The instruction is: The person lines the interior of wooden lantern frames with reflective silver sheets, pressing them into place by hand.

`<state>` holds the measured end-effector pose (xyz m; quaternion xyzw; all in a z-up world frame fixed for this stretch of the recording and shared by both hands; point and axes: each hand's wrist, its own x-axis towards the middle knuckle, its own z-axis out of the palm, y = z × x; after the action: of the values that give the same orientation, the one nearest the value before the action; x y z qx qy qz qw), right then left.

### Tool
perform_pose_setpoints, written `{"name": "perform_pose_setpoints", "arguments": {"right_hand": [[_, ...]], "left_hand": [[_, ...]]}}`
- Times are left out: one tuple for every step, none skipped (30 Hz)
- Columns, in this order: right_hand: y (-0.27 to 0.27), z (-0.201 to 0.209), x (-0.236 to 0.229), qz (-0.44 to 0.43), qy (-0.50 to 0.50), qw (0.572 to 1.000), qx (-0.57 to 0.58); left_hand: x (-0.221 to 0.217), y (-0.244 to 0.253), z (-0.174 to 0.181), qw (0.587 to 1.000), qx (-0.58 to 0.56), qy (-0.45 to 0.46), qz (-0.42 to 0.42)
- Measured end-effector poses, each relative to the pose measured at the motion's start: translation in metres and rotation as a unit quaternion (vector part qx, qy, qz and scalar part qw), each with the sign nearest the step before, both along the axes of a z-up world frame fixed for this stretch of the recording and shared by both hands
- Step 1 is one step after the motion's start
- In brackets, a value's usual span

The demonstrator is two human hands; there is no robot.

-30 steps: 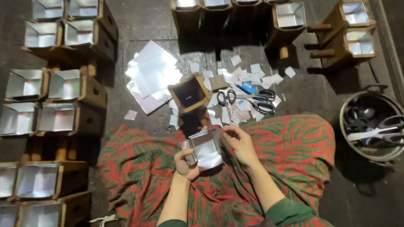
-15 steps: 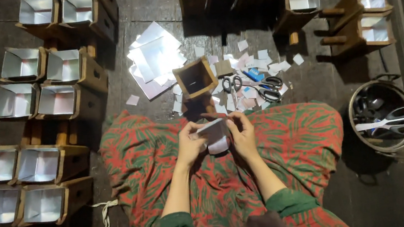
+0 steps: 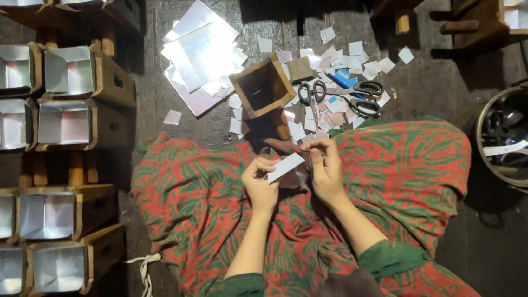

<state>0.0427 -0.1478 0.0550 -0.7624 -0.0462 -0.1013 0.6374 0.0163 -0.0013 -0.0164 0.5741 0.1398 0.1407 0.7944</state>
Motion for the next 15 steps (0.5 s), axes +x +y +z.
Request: {"name": "perform_pose_setpoints", "arguments": {"right_hand": [[0.000, -0.013, 0.003, 0.001, 0.032, 0.997, 0.070], [-0.002, -0.025, 0.007, 0.003, 0.062, 0.989, 0.138], [-0.005, -0.032, 0.011, 0.001, 0.063, 0.988, 0.138], [-0.009, -0.038, 0.014, 0.034, 0.077, 0.983, 0.161], [-0.013, -0.044, 0.017, 0.067, 0.091, 0.976, 0.184], [-0.014, -0.046, 0.020, 0.066, 0.096, 0.976, 0.184], [-0.016, -0.048, 0.024, 0.075, 0.105, 0.979, 0.158], [-0.016, -0.050, 0.025, 0.083, 0.114, 0.981, 0.132], [-0.013, -0.046, 0.024, 0.080, 0.120, 0.980, 0.134], [-0.012, -0.041, 0.025, 0.080, 0.126, 0.982, 0.117], [-0.011, -0.035, 0.026, 0.080, 0.131, 0.983, 0.099], [-0.010, -0.032, 0.029, 0.079, 0.130, 0.983, 0.099], [-0.009, -0.029, 0.031, 0.076, 0.126, 0.984, 0.096], [-0.007, -0.026, 0.030, 0.074, 0.125, 0.985, 0.094], [-0.009, -0.023, 0.031, 0.074, 0.127, 0.985, 0.095]], "left_hand": [[0.001, -0.001, 0.000, 1.000, 0.016, 0.021, 0.009], [0.003, -0.005, -0.001, 0.999, 0.030, 0.040, 0.018], [0.005, -0.003, 0.003, 0.999, 0.030, 0.042, 0.017], [0.005, -0.001, 0.006, 0.997, 0.032, 0.068, 0.027], [0.005, 0.000, 0.010, 0.994, 0.034, 0.093, 0.037], [0.007, -0.001, 0.010, 0.994, 0.034, 0.099, 0.036], [0.010, -0.002, 0.010, 0.994, 0.023, 0.103, 0.035], [0.010, -0.002, 0.011, 0.993, 0.014, 0.109, 0.032], [0.008, -0.002, 0.001, 0.993, 0.015, 0.116, 0.030], [0.008, -0.003, -0.009, 0.992, -0.005, 0.124, 0.026], [0.007, -0.005, -0.018, 0.991, -0.026, 0.132, 0.023], [0.011, -0.005, -0.012, 0.991, -0.026, 0.131, 0.022], [0.014, -0.005, -0.006, 0.990, -0.029, 0.137, 0.028], [0.014, -0.005, 0.000, 0.988, -0.031, 0.146, 0.034], [0.015, -0.004, -0.003, 0.988, -0.030, 0.148, 0.034]]}}
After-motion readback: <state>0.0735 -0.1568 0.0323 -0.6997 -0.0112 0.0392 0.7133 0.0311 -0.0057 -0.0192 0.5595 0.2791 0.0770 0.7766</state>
